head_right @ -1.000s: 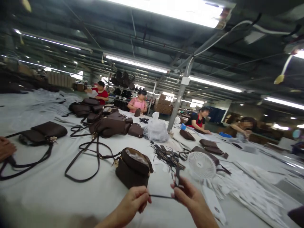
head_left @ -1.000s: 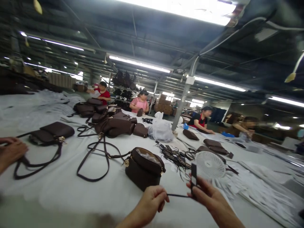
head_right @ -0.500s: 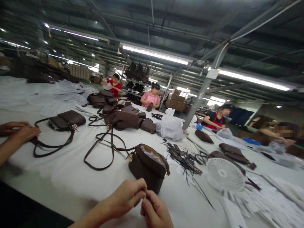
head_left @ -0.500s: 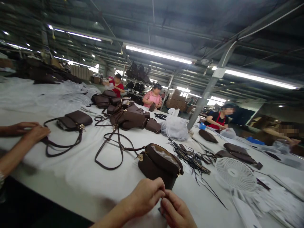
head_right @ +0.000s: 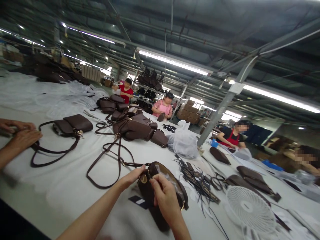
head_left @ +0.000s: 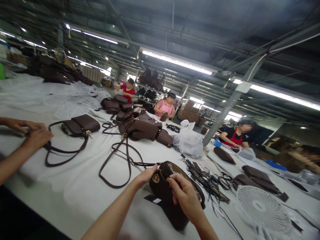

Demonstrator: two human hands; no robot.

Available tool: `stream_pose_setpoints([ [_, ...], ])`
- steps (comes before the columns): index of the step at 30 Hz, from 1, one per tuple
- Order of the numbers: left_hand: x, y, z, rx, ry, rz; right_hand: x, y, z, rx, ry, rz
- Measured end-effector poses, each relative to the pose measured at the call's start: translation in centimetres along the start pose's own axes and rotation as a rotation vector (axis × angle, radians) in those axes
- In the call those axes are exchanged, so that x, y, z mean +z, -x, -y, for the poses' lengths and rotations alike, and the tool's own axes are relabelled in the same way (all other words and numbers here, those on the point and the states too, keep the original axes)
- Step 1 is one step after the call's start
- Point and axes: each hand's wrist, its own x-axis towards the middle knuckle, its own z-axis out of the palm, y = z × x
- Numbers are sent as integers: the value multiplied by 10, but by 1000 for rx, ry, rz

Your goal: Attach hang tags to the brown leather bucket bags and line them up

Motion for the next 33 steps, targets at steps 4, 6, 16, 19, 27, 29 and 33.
stream_pose_setpoints([
  [4, 6, -23, 6, 33, 295, -17, -1, -19, -6, -124, 264, -96],
  [6, 8, -32, 5, 58, 419, -57, -1, -27, -6, -179, 408, -108],
  [16, 6, -30, 8, 19, 638, -128, 18, -75, 14, -52, 1223, -66],
  [19, 8, -27, 7, 13, 652, -135, 22, -85, 16, -47, 1289, -17],
  [27, 15, -24, 6, 48, 650, -167, 21, -96, 15, 35, 1328, 22],
  [29, 17, -24, 7, 60, 642, -177, 23, -96, 14, 50, 1327, 8],
  [33, 20, -23, 10, 87, 615, -177, 26, -98, 12, 69, 1318, 0],
])
